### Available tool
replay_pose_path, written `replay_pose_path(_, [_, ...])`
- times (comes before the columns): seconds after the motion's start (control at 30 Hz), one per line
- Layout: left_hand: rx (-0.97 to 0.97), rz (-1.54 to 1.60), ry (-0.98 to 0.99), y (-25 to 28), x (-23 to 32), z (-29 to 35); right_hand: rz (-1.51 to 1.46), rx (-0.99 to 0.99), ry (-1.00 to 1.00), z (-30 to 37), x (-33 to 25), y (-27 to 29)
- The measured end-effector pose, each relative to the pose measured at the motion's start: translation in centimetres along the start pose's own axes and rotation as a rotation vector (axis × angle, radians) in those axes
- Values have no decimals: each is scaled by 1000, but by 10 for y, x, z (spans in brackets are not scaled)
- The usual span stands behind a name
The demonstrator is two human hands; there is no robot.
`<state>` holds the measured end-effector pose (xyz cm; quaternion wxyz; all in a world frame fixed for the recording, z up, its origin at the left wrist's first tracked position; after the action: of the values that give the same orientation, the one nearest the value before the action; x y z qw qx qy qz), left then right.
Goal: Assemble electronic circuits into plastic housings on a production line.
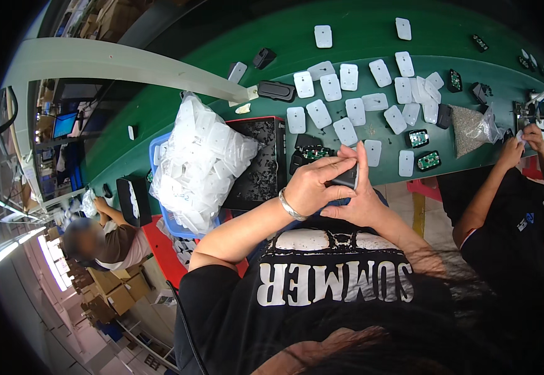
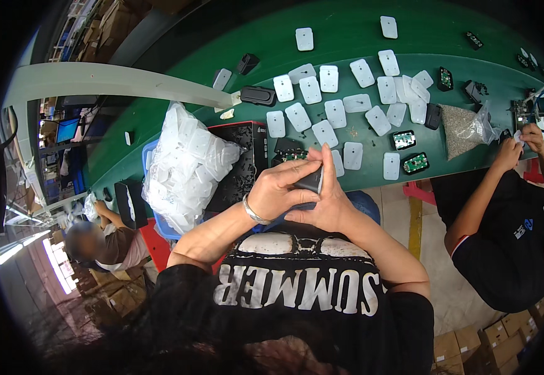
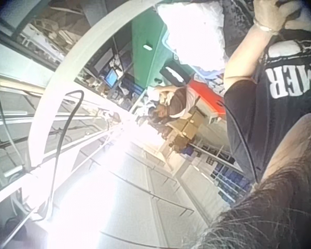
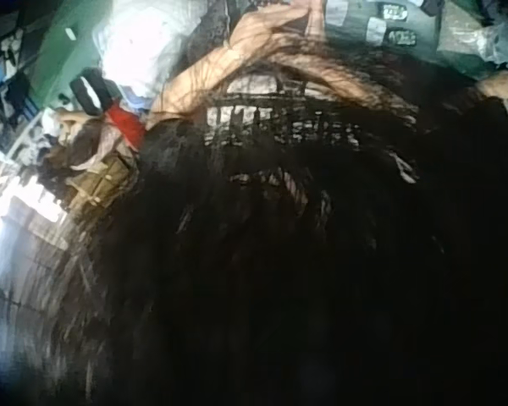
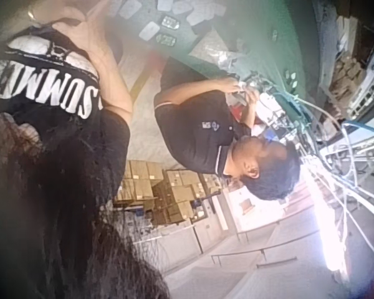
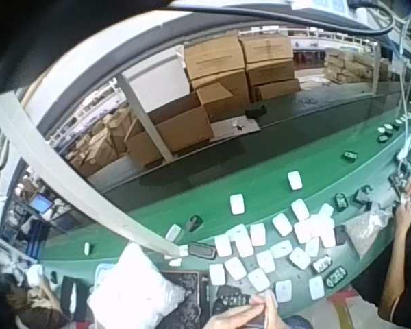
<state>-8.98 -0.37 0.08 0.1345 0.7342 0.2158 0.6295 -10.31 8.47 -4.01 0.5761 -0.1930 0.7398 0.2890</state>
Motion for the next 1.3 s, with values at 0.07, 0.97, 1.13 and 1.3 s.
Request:
replay_pose_path(0.07, [-26,-16,2,1,-1,-1,-31,-19,-24,1,2,-3])
replay_pose_path(0.97, [-403,245,380,-40,-35,-13,-603,120,-536,27,55,37])
replay_pose_path(1.13, [-415,142,347,-61,-44,-61,-605,341,-473,18,75,76])
replay_pose_path(1.3, [-295,-141,2,-100,-50,-212,-564,482,-492,27,93,122])
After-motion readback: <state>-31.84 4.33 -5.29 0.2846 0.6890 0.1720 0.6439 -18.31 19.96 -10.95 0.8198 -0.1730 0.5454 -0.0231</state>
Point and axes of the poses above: each hand's wrist, its own z-axis away from the middle knuckle, its own y-axis out of the back of the hand, x = y × z, the point moved 8 cm from there along -z, towards the middle knuckle, and after that the axes turned 8 degrees about x, right-handed, at the moved point
